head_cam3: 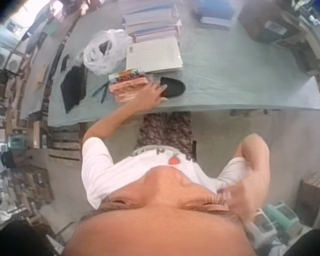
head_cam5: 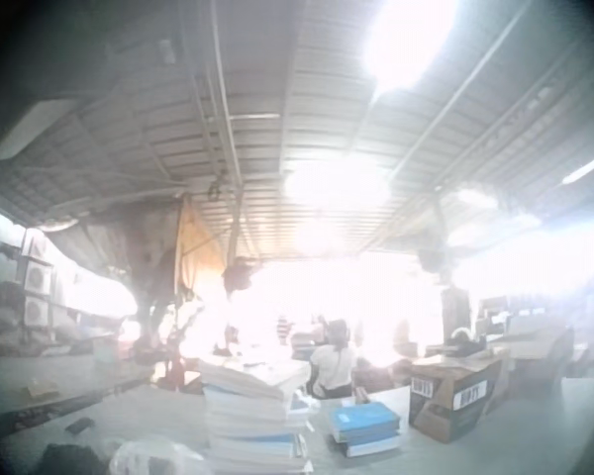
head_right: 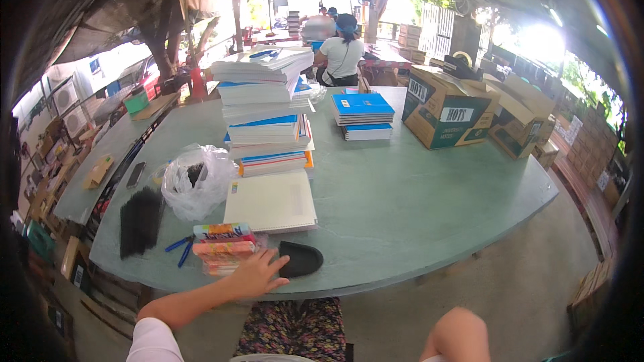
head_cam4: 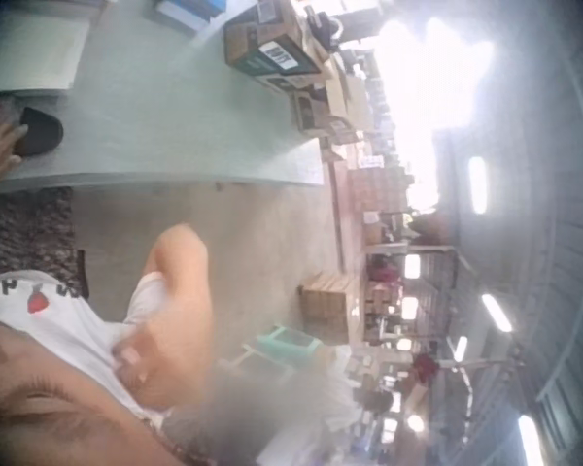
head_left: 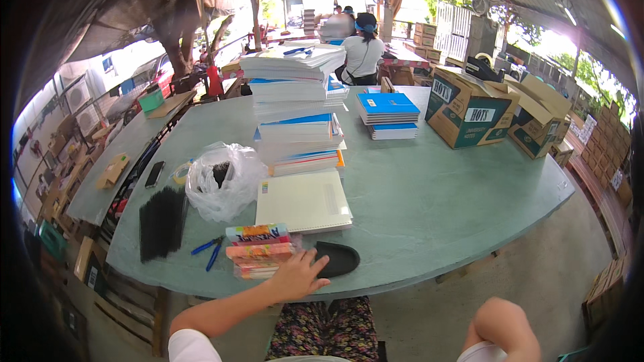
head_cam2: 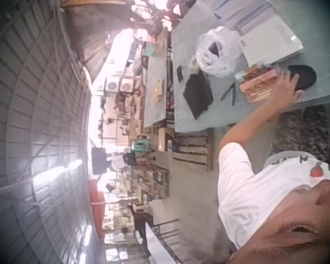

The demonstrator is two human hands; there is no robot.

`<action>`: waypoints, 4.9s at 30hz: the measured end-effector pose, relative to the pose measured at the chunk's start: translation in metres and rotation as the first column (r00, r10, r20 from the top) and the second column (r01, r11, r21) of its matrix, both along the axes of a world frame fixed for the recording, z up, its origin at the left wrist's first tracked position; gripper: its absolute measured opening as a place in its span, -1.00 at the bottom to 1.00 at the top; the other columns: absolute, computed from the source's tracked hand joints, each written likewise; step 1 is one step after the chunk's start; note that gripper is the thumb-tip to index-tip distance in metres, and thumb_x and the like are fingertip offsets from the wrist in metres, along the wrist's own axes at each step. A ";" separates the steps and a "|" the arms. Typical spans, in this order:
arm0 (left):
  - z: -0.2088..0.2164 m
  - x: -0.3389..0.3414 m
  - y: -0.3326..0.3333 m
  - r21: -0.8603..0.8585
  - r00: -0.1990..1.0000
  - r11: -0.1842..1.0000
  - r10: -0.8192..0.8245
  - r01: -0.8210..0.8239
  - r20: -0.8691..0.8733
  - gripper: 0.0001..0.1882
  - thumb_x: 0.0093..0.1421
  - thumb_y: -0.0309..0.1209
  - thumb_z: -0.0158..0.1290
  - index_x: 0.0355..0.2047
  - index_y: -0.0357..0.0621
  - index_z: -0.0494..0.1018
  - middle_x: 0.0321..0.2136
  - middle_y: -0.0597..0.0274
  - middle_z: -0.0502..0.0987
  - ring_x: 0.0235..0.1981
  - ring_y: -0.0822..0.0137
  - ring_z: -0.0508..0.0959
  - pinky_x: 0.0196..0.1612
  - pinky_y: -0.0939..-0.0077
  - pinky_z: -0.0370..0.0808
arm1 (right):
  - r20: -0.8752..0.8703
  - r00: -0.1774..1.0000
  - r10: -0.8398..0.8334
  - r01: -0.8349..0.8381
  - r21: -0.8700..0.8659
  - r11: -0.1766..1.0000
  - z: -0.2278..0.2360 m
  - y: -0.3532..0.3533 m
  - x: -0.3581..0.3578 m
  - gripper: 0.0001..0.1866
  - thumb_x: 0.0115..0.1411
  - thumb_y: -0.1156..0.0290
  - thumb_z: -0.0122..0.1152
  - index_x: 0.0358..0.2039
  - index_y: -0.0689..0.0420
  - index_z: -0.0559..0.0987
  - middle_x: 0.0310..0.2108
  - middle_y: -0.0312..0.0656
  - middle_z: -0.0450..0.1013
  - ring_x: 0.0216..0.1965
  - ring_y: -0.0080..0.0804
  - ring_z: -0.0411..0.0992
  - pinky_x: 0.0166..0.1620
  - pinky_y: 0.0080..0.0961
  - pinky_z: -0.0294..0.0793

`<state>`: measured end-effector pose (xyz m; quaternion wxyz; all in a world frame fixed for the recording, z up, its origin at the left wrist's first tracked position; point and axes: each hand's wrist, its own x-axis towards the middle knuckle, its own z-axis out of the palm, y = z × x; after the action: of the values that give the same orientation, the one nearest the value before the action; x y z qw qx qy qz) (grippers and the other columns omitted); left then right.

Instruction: The person sorts notebooks by color on a table and then inserts spiral binding coils into the pre-punched holes of individual notebooks by hand, using a small black tool to help guide the process.

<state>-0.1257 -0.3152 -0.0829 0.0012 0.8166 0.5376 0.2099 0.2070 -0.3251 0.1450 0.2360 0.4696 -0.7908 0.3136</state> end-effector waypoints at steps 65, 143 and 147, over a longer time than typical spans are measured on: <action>-0.065 -0.119 0.022 0.090 0.745 0.773 0.564 -0.628 0.357 -0.51 -0.03 -0.33 0.19 -0.07 -0.16 0.36 -0.07 -0.15 0.27 -0.11 -0.07 0.32 -0.07 0.18 0.32 | 0.791 0.084 -0.606 0.996 -0.075 0.040 -0.354 -0.009 -0.122 -0.63 -0.17 0.66 0.20 -0.26 0.12 0.52 -0.30 -0.10 0.33 -0.26 -0.14 0.36 -0.20 -0.41 0.37; -0.090 -0.125 0.021 -0.192 0.227 0.816 0.364 -0.545 0.903 -0.77 0.09 -0.42 0.13 -0.29 -0.28 0.40 -0.47 0.33 0.45 -0.46 0.54 0.40 -0.35 0.66 0.37 | 0.411 0.345 -0.844 0.566 0.626 0.536 -0.190 0.177 -0.378 -0.47 -0.15 0.44 0.26 -0.09 -0.15 0.41 -0.17 -0.18 0.32 -0.19 -0.11 0.39 -0.13 -0.24 0.39; -0.085 -0.131 0.015 -0.285 0.202 0.833 0.418 -0.475 0.886 -0.70 0.06 -0.38 0.15 -0.26 -0.31 0.40 -0.45 0.26 0.46 -0.45 0.49 0.41 -0.33 0.60 0.40 | 0.456 0.383 -0.803 0.570 0.568 0.594 -0.184 0.182 -0.378 -0.48 -0.12 0.49 0.20 -0.07 -0.13 0.40 -0.19 -0.13 0.34 -0.18 -0.05 0.39 -0.14 -0.25 0.38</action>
<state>-0.2567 -0.3004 -0.1684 0.2221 0.3597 0.6460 0.6356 -0.1714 -0.1430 -0.0385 -0.0379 -0.0253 -0.9789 0.1993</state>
